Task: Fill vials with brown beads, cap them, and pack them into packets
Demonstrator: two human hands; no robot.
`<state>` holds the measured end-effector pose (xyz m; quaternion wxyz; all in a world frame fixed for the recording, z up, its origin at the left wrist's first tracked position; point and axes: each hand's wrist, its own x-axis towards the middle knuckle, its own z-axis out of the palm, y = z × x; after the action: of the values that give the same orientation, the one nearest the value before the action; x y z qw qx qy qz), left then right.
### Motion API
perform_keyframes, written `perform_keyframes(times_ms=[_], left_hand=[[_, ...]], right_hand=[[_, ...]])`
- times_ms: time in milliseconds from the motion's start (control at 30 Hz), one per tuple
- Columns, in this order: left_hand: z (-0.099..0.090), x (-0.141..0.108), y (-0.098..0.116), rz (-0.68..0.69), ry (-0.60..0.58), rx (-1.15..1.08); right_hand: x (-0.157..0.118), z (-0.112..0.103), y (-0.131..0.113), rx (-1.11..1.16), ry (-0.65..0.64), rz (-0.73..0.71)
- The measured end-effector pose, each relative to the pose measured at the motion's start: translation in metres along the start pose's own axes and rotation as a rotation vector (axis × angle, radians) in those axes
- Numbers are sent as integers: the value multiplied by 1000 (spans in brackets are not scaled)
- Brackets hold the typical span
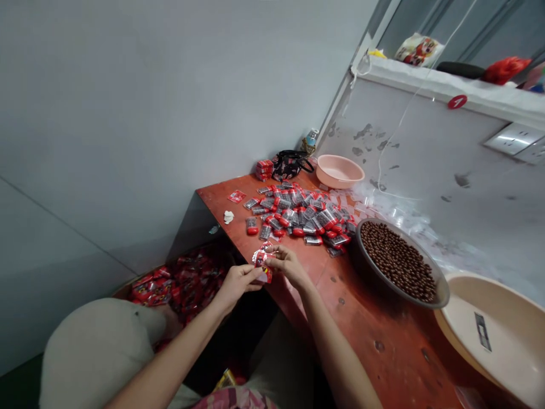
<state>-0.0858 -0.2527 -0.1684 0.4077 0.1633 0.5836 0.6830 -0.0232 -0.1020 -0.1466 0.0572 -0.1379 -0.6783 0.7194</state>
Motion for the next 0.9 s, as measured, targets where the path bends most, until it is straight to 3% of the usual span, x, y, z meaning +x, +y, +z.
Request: perform_keyframes(times_ms=[67,167,267,367,533,667,733,767,833,900], left_hand=[[-6,-1,-1,-29,50,-53],[-14,-4,-2,-18,160,-58],[-23,-10,-3,-35,250,-98],[-32,-16,-5,-80,322,-237],[-45,-21,-5,-138,429,-569],[-50,-22,-2,-121,494,-764],[-51,-22,0,-118,520,-837],[-50,-22,1,-120,528,-868],[-48,-21,3,-117,528,-913],[-43,-21,6,-110,517,-930]], right_hand=[[15,1,-7,-279,-18,-66],[50,5,-16,-829,75,-290],[90,10,-24,-1206,-66,-473],[120,13,-28,-1222,-217,-475],[140,14,-32,-1092,-153,-451],[111,25,-37,-977,-13,-452],[76,36,-35,-876,54,-429],[56,42,-31,-647,88,-356],[14,57,-21,-529,57,-287],[-22,73,-8,-267,27,-149]])
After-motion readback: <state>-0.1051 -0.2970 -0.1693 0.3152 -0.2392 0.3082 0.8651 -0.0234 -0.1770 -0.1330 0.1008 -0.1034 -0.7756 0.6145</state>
